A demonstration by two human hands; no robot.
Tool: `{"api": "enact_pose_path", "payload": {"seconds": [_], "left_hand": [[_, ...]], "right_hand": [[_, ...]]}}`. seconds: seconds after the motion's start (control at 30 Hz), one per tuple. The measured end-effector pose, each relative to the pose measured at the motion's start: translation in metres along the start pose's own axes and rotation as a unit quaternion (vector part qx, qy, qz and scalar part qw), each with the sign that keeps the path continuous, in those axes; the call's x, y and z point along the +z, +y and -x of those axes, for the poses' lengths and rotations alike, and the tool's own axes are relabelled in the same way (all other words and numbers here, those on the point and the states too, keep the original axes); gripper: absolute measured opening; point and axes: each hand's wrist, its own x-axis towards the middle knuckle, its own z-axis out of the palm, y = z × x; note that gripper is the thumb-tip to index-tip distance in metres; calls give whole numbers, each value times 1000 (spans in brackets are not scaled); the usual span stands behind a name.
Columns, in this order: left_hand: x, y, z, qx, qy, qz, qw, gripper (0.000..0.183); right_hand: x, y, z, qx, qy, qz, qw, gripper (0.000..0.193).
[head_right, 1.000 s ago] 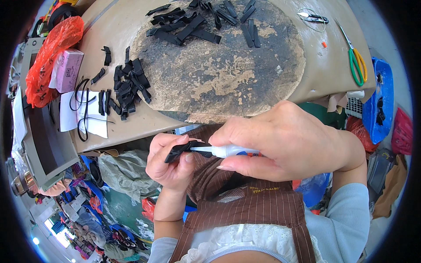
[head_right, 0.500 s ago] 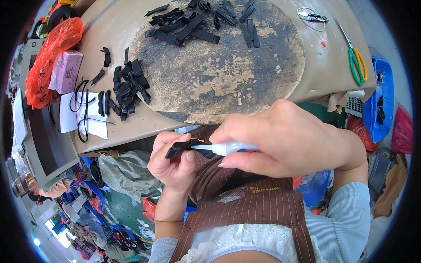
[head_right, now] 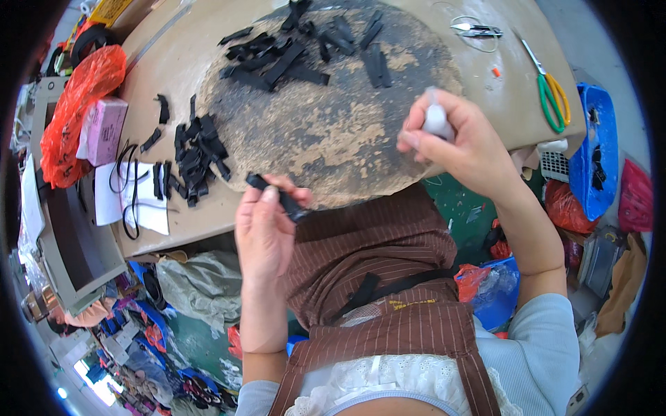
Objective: The person assembles small black straps by applying glue from a bottle onto the pieces and folding and pressing them together by hand.
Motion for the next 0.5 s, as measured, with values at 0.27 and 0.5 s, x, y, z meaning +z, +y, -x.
{"api": "enact_pose_path", "payload": {"seconds": [0.27, 0.5], "left_hand": [[-21, 58, -27, 139, 150, -303, 931, 12], [-10, 78, -60, 441, 234, -718, 486, 27]], "right_hand": [[-29, 17, -65, -153, 164, 316, 922, 19], [-3, 8, -93, -191, 176, 393, 882, 24]]}}
